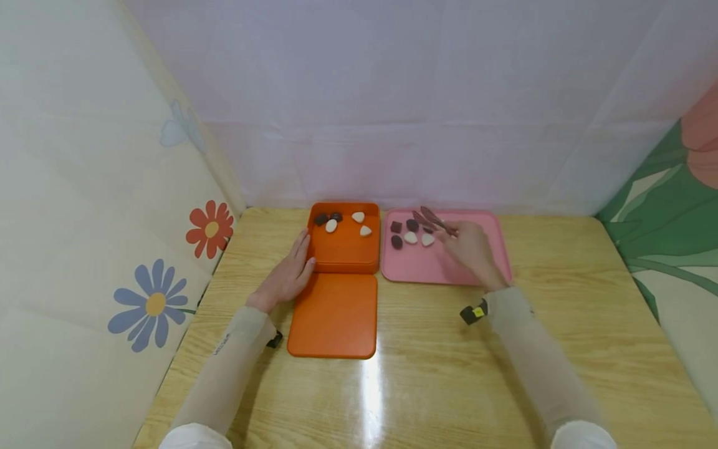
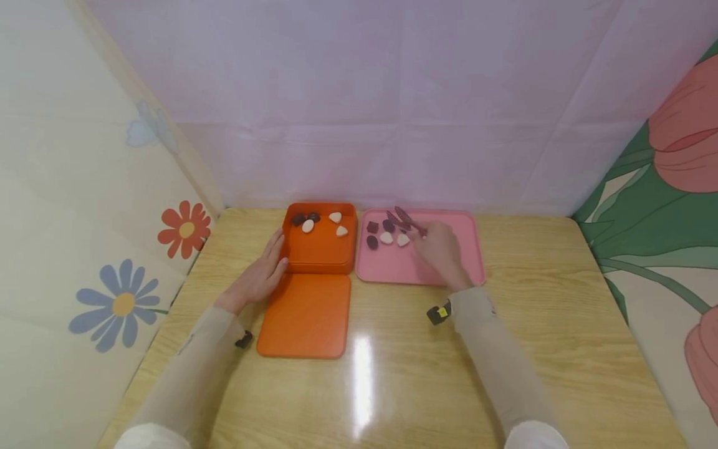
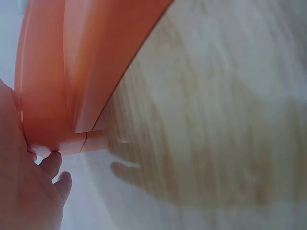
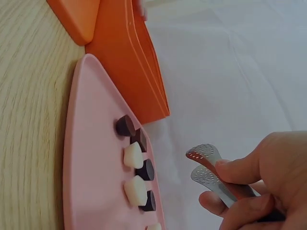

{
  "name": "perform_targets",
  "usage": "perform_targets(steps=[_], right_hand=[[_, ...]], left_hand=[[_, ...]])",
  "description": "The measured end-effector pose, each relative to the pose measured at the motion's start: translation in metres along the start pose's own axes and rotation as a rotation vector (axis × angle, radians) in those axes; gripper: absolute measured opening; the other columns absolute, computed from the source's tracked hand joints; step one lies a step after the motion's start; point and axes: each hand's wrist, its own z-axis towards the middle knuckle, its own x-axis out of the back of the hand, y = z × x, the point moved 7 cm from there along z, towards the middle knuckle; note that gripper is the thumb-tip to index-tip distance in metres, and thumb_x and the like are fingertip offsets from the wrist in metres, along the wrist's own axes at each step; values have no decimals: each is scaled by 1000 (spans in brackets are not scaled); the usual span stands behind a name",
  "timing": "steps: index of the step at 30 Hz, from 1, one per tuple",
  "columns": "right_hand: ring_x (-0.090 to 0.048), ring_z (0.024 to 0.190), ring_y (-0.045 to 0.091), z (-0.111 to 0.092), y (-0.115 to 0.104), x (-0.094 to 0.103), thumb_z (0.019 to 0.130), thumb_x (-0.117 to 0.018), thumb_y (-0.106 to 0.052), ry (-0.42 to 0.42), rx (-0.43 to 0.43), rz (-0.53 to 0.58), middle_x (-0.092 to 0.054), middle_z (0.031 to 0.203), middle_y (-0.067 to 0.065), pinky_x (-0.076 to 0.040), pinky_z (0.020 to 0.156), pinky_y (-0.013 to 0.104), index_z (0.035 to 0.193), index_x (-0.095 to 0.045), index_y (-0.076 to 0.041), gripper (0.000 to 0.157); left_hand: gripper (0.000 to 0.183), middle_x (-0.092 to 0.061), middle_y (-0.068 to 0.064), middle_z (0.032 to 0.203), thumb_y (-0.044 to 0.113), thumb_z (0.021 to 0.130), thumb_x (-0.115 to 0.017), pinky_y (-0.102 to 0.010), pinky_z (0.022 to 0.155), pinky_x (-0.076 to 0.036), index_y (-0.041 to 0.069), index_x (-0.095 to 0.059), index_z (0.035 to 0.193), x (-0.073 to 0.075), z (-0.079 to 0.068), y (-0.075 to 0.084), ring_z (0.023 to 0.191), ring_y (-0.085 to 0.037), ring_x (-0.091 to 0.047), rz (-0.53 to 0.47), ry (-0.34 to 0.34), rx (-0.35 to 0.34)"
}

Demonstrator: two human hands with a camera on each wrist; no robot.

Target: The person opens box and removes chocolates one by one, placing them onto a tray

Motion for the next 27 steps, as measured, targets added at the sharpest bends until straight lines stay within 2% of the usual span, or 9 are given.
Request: perform_targets(steps=[6,13,16,18,23,27], right_hand=[[-39,54,12,2,-17,-4,105,-69,-35,30,59,-16,-58,73,5,-33,45,27,138,-74,-12,41],[-41,50,10,4,-34,-11,106,-68,-37,-32,26,32,-62,70,2,-35,42,26,135,-75,-12,39],[-45,50,11,6,-41,-14,106,-67,-36,-17,71,30,-68,71,3,-36,42,26,130,-77,-11,36],[-46,50,12,8,-46,-15,107,-66,-37,0,103,25,-66,70,2,-35,42,26,129,-77,-11,36],[-39,47,12,10,-58,-22,107,-66,-40,1,132,32,-58,65,3,-31,41,26,146,-69,-18,45],[-42,46,12,12,-66,-28,107,-66,-35,-16,153,16,-65,72,7,-34,41,26,154,-60,-19,50]], left_hand=[[69,8,-12,181,31,118,-34,-57,131,-25,-3,-3,170,0,0,-1,166,-36,-14,1,3,-5],[69,8,-11,181,31,119,-34,-57,131,-24,-3,-3,170,0,0,-1,166,-37,-14,2,2,-4],[69,9,-11,181,31,118,-34,-57,131,-24,-3,-2,170,1,0,-1,166,-36,-13,-1,-3,-5],[69,9,-12,181,31,118,-34,-57,131,-24,-3,-2,170,1,1,0,166,-36,-13,-1,-5,-7],[70,9,-12,181,32,118,-33,-57,131,-24,-3,-2,170,2,2,0,166,-36,-12,1,-9,-5],[70,9,-10,181,32,118,-34,-56,131,-24,-3,-3,170,1,1,0,166,-35,-12,-1,-11,-1]])
